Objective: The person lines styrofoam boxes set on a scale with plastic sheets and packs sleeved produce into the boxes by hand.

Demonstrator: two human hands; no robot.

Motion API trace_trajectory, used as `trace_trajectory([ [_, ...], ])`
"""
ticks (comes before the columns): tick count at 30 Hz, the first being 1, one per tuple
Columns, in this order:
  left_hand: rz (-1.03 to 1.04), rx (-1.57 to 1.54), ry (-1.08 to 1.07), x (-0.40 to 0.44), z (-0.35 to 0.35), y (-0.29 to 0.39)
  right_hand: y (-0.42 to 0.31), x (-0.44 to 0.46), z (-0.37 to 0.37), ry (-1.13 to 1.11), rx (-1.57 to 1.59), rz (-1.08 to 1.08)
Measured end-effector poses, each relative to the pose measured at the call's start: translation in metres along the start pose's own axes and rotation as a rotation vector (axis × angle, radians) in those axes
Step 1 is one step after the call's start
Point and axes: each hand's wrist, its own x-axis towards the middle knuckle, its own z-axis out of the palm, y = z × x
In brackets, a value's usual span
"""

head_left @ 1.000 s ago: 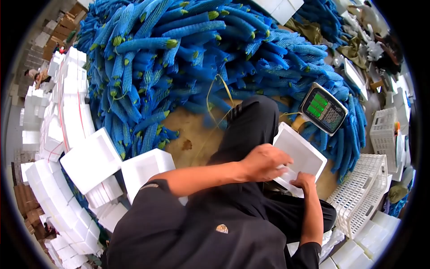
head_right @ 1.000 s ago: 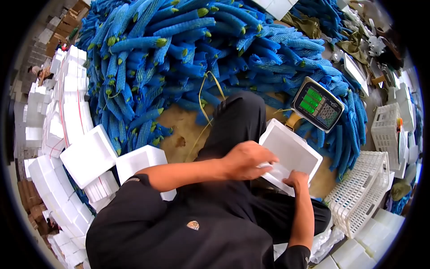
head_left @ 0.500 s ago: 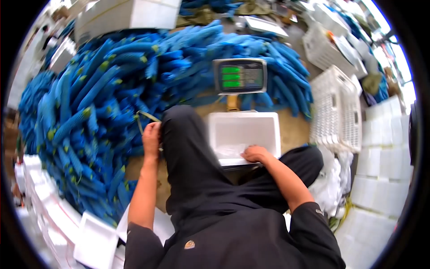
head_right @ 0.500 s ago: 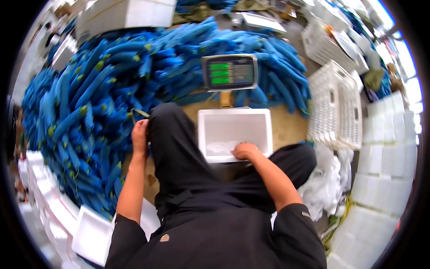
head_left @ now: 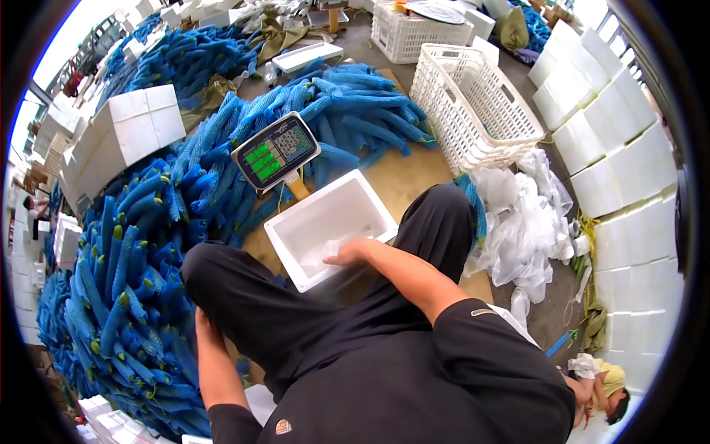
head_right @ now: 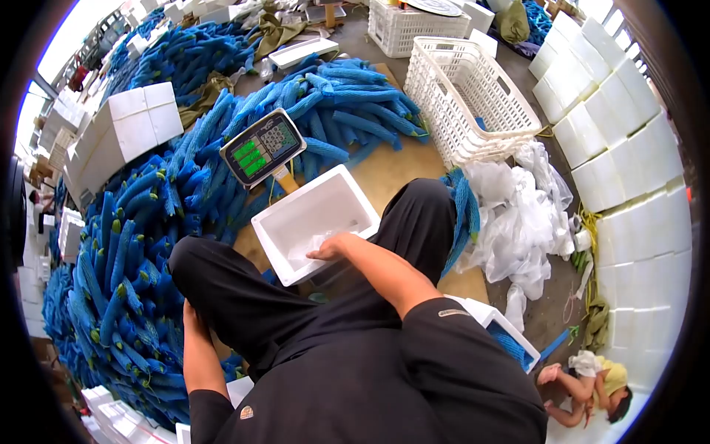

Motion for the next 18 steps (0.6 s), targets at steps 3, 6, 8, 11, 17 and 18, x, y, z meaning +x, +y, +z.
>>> trace_trajectory([
  [3, 0.003, 0.029, 0.015, -0.009, 0.005, 0.013, -0.003, 0.0, -0.002, 0.048, 0.004, 0.048],
  [6, 0.01, 0.051, 0.021, -0.012, 0.009, 0.024, -0.004, -0.005, -0.002, 0.095, -0.038, 0.106],
  [8, 0.015, 0.067, 0.021, -0.013, 0.009, 0.031, -0.009, -0.007, 0.0, 0.131, -0.06, 0.116],
  [11, 0.023, 0.088, 0.002, -0.008, 0.012, 0.042, -0.016, -0.02, -0.002, 0.281, -0.241, 0.051],
  [17, 0.03, 0.136, -0.034, -0.001, 0.008, 0.051, -0.001, -0.009, 0.006, 0.205, -0.216, -0.081],
  [18, 0.028, 0.141, -0.041, -0.002, 0.007, 0.052, -0.004, -0.001, 0.011, 0.184, -0.246, -0.124],
])
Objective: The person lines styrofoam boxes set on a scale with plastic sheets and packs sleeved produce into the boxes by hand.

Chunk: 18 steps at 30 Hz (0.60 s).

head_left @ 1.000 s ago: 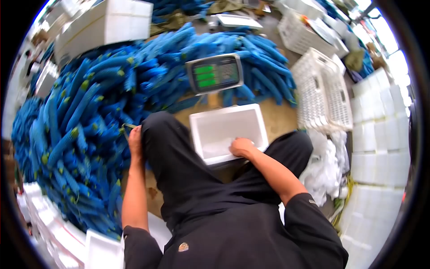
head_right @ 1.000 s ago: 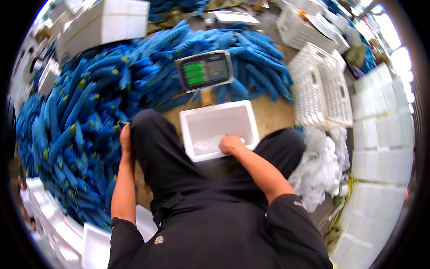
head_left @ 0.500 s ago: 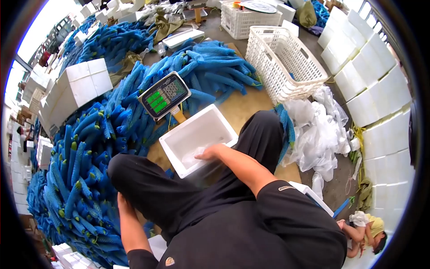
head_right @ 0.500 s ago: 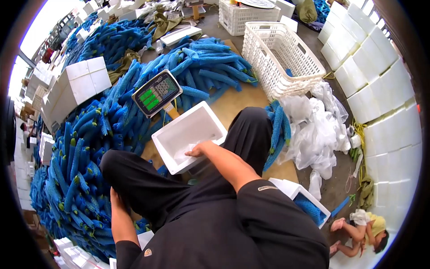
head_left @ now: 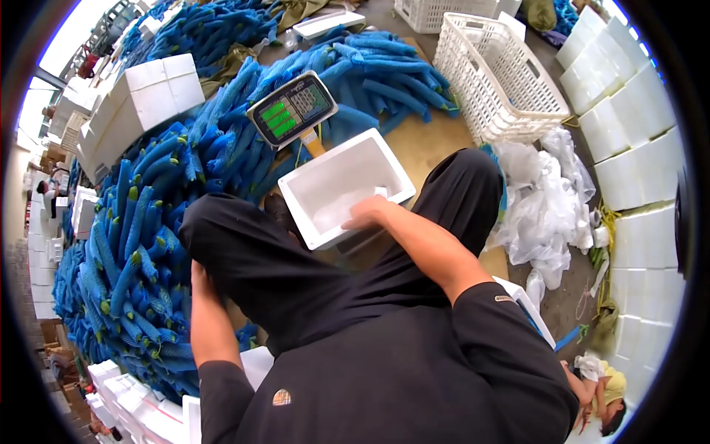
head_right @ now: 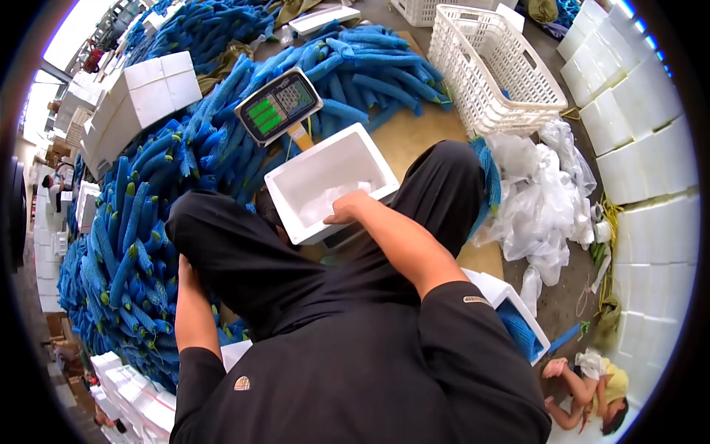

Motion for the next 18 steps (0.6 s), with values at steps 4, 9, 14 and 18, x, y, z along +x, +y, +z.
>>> trace_trajectory([
  [4, -0.053, 0.04, -0.105, 0.042, 0.016, -0.002, 0.003, -0.001, 0.02, -0.039, -0.083, 0.053],
  [9, -0.133, 0.065, -0.171, 0.068, 0.023, -0.002, -0.009, -0.03, 0.033, 0.286, -0.081, 0.093],
  [14, -0.195, 0.067, -0.212, 0.072, 0.021, -0.003, -0.059, -0.12, -0.062, 0.192, -0.036, -0.012],
  [18, -0.244, 0.078, -0.252, 0.067, 0.027, 0.003, -0.039, -0.173, -0.123, 0.396, 0.233, -0.228],
])
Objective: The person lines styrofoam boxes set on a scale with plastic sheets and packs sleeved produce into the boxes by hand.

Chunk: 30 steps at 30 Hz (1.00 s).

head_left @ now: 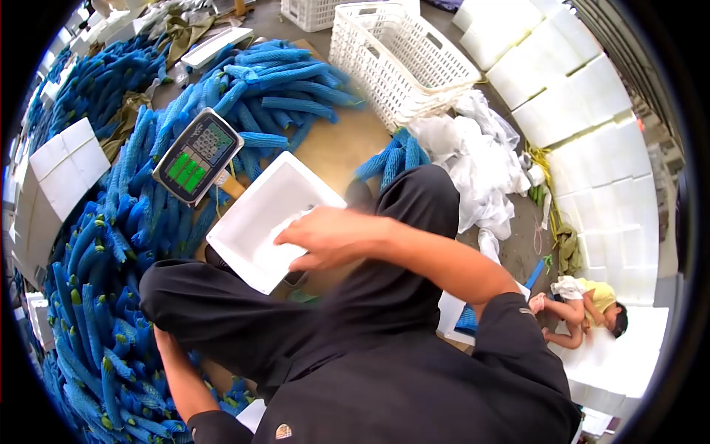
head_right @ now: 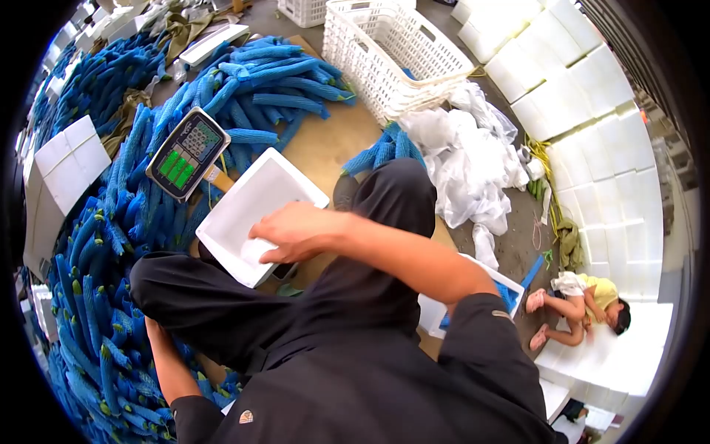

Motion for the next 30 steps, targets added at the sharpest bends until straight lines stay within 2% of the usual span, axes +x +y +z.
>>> trace_trajectory([
  [1, -0.009, 0.01, -0.011, 0.0, 0.003, 0.002, 0.013, -0.001, -0.009, 0.04, 0.013, -0.018],
  [5, 0.025, 0.142, -0.026, -0.023, 0.034, 0.042, 0.073, 0.006, -0.063, -0.259, -0.097, 0.29],
  [7, 0.151, 0.354, 0.041, -0.046, 0.079, 0.079, 0.1, 0.023, -0.092, -0.379, -0.148, 0.383],
  [9, 0.367, 0.719, 0.214, -0.072, 0.154, 0.118, 0.154, 0.051, -0.1, -0.376, -0.127, 0.418],
  [11, 0.479, 0.887, 0.074, -0.075, 0.213, 0.141, 0.204, 0.091, -0.103, -0.356, -0.176, 0.449],
  [15, 0.248, 1.102, -0.382, -0.047, 0.322, 0.15, 0.286, 0.174, -0.073, -0.141, -0.184, 0.506],
  [17, 0.44, 1.343, -0.582, -0.01, 0.351, 0.135, 0.312, 0.215, -0.042, -0.016, -0.097, 0.539],
  [21, 0.717, 1.614, -0.61, 0.039, 0.354, 0.081, 0.339, 0.28, 0.029, 0.179, -0.125, 0.5],
  [25, 0.341, 1.699, -0.696, 0.042, 0.324, 0.059, 0.376, 0.324, 0.088, 0.348, -0.222, 0.451],
  [27, 0.472, 1.683, -0.69, 0.049, 0.324, 0.055, 0.375, 0.333, 0.087, 0.348, -0.348, 0.475],
  [30, 0.412, 1.634, -0.734, 0.052, 0.327, 0.061, 0.361, 0.33, 0.077, 0.175, -0.179, 0.46],
])
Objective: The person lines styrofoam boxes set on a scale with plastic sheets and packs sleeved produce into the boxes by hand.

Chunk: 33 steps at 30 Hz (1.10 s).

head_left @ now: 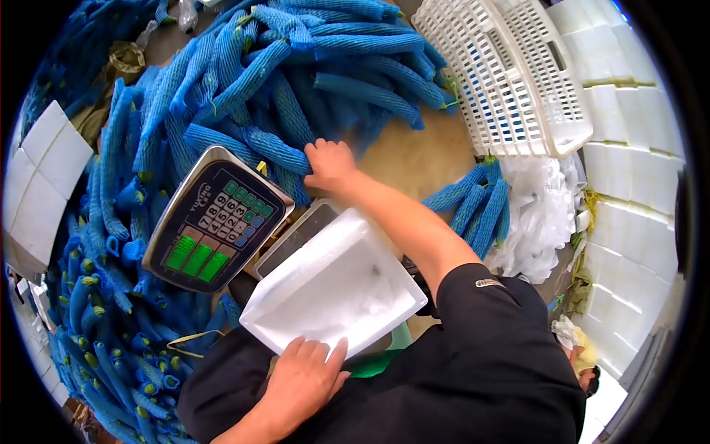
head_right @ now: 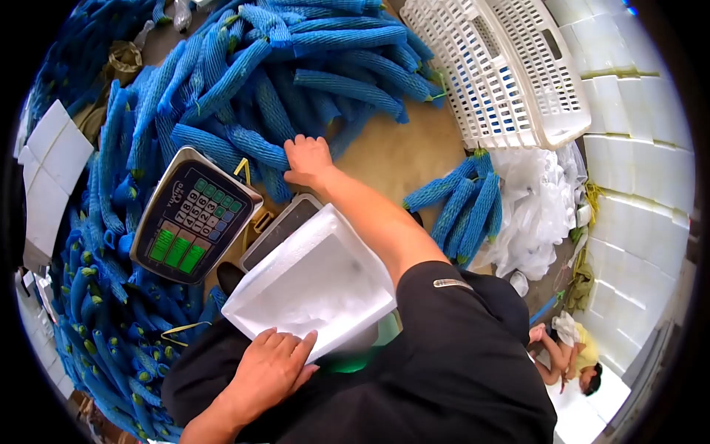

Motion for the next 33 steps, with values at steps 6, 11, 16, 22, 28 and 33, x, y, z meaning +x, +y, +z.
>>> trace_trajectory([
  [6, -0.01, -0.008, 0.009, -0.003, -0.007, 0.0, 0.03, -0.004, 0.025, 0.106, 0.94, 0.216],
  [11, -0.045, -0.023, -0.104, 0.0, -0.017, 0.007, 0.026, 0.024, -0.004, 0.023, 1.208, 0.17],
  [16, -0.051, 0.013, -0.124, 0.004, -0.014, 0.008, -0.015, 0.048, 0.043, 0.061, 0.363, 0.289],
  [22, -0.043, 0.032, -0.138, 0.007, -0.009, 0.007, -0.011, 0.04, 0.025, 0.195, 0.561, 0.233],
  [28, -0.055, 0.158, -0.111, -0.007, 0.03, 0.015, 0.041, -0.008, -0.074, -0.078, 0.805, 0.078],
  [33, -0.098, 0.2, -0.28, -0.02, 0.074, 0.033, 0.041, -0.123, -0.217, -0.181, 0.597, 0.082],
])
